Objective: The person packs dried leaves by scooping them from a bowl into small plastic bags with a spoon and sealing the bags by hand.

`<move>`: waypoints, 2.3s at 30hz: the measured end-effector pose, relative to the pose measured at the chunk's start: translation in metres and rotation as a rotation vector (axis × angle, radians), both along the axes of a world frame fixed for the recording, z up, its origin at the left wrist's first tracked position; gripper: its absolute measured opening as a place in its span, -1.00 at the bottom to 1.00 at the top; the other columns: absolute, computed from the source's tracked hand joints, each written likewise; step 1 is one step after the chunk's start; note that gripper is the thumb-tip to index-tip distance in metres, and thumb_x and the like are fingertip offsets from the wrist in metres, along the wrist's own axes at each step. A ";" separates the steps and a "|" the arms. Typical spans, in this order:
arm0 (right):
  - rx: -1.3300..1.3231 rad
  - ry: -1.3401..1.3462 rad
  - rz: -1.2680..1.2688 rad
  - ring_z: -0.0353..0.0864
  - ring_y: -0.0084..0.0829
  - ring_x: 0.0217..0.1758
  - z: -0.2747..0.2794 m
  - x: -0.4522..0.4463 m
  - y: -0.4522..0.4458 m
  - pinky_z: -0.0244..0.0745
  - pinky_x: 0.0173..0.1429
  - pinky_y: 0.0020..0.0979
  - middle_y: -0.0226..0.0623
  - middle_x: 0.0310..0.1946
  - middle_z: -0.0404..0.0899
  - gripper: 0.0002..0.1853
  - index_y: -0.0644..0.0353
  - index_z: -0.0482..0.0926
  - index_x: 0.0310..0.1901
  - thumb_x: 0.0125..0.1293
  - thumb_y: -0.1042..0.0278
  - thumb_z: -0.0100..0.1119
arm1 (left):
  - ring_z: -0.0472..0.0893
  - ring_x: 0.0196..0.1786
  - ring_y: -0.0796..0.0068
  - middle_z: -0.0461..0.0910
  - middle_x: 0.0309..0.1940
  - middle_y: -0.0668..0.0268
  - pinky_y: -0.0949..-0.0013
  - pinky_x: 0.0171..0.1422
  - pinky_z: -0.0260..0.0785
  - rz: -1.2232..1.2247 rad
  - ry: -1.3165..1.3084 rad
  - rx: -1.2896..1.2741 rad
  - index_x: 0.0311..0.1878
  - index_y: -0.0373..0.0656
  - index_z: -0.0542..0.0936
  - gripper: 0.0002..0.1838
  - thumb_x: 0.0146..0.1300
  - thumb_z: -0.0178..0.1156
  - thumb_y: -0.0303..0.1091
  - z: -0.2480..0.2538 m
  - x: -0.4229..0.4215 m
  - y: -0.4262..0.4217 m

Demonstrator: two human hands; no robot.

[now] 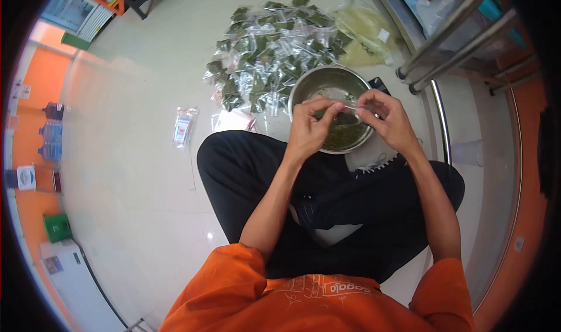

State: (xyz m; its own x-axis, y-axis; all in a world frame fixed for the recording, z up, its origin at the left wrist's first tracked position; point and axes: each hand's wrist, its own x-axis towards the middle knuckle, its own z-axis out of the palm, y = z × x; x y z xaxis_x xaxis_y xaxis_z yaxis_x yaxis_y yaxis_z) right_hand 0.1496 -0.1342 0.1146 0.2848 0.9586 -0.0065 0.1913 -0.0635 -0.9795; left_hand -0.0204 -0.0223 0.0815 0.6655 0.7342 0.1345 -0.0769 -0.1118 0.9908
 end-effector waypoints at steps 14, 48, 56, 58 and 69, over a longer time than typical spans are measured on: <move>-0.035 -0.039 0.057 0.43 -0.72 -0.20 -0.004 -0.007 0.004 0.32 -0.06 -0.63 -0.50 -0.24 0.45 -0.96 0.28 0.51 -0.17 0.45 0.55 0.18 | 0.72 -0.20 0.36 0.75 -0.33 0.13 0.36 -0.03 0.47 0.006 -0.023 0.016 -0.24 -0.26 0.77 -0.83 0.15 0.46 -0.38 -0.006 -0.001 0.001; -0.145 0.261 -0.059 0.61 -0.36 0.04 0.000 0.029 0.204 0.51 0.18 -0.38 -0.19 -0.10 0.62 -0.74 0.38 0.57 0.05 0.43 0.41 0.23 | 0.30 0.36 0.09 0.37 0.25 0.13 0.03 0.40 0.03 0.863 -0.388 0.113 0.32 -0.16 0.40 -0.16 0.04 0.49 0.05 0.044 -0.071 0.064; -0.117 -0.474 0.471 0.66 -0.36 0.01 -0.093 -0.173 0.250 0.63 0.06 -0.35 -0.16 -0.08 0.61 -0.45 0.30 0.56 0.23 0.27 0.25 0.47 | 0.39 0.26 0.03 0.40 0.14 0.07 0.00 0.40 0.21 1.020 -0.415 0.105 0.21 -0.15 0.45 -0.37 0.16 0.45 -0.10 0.048 -0.074 0.068; -0.019 -0.631 0.604 0.66 -0.35 -0.07 -0.109 -0.211 0.265 0.65 -0.03 -0.33 -0.17 -0.16 0.62 -0.41 0.29 0.59 0.18 0.14 0.25 0.56 | 0.45 0.21 0.05 0.41 0.10 0.07 0.06 0.34 0.29 0.955 -0.558 0.064 0.20 -0.16 0.46 -0.40 0.17 0.45 -0.14 0.047 -0.074 0.069; -0.008 -0.752 0.624 0.64 -0.41 -0.31 -0.129 -0.214 0.282 0.56 -0.16 -0.39 -0.27 -0.36 0.64 -0.69 0.32 0.68 -0.14 0.08 0.42 0.52 | 0.54 -0.03 0.22 0.45 -0.01 0.13 0.21 0.14 0.41 0.905 -0.624 -0.030 0.11 -0.21 0.50 -0.55 0.21 0.42 -0.28 0.047 -0.075 0.071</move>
State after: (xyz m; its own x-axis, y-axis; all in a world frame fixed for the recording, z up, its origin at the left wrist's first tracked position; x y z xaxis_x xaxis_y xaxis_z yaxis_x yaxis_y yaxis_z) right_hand -0.0644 0.1473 -0.0144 -0.3412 0.9392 -0.0378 0.7672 0.2550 -0.5885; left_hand -0.0952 0.0491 0.1284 -0.2995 0.9250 0.2339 -0.4673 -0.3560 0.8093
